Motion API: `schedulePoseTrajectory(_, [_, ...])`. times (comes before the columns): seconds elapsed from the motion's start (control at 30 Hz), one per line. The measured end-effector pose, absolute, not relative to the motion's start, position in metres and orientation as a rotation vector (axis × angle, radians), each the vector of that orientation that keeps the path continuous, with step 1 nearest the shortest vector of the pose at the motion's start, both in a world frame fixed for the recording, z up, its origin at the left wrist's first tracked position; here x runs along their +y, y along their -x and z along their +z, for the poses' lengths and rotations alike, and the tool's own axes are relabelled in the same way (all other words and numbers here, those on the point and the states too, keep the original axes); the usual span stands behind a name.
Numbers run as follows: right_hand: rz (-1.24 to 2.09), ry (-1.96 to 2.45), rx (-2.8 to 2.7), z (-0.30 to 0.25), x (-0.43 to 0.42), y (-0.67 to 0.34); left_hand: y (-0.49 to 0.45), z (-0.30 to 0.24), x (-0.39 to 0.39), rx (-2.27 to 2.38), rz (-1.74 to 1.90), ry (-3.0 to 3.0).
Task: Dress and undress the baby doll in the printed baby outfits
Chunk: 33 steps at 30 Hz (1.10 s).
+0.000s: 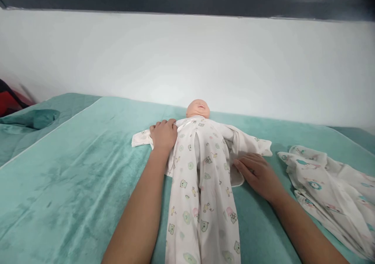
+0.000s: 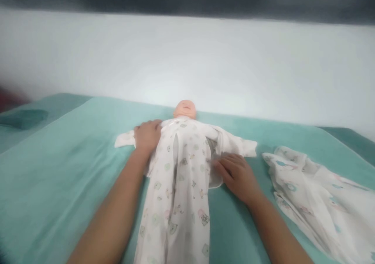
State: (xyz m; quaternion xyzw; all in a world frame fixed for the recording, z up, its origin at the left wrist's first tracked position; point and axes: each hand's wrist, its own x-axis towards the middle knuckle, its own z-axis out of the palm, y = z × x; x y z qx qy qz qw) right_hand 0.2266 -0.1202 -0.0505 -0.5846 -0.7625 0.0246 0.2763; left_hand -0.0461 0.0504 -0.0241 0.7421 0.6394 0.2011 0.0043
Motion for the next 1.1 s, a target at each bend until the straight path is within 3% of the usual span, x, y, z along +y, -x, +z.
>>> schedulePoseTrajectory(0.23, [0.142,1.723,-1.794,-0.045,-0.135,-0.234,0.046,-0.025,0.048,2.021,0.663,-2.324])
schedulePoseTrajectory(0.4, [0.137,1.665,-1.542,-0.008,-0.113,-0.199,0.047,-0.027,0.046,2.078,0.726,-2.299])
schedulePoseTrajectory(0.53, [0.267,1.523,-1.868,0.031,-0.038,-0.139,0.049,-0.027,0.047,2.178,0.701,-2.248])
schedulePoseTrajectory(0.77, [0.327,1.88,-2.73,0.052,0.066,-0.061,0.057,-0.027,0.05,2.154,0.665,-2.263])
schedulePoseTrajectory(0.97, [0.285,1.886,-2.713,0.044,0.066,-0.067,0.061,-0.025,0.049,2.138,0.654,-2.255])
schedulePoseTrajectory(1.1, [0.446,1.85,-2.542,0.045,0.067,-0.083,0.061,-0.022,0.045,2.159,0.712,-2.21])
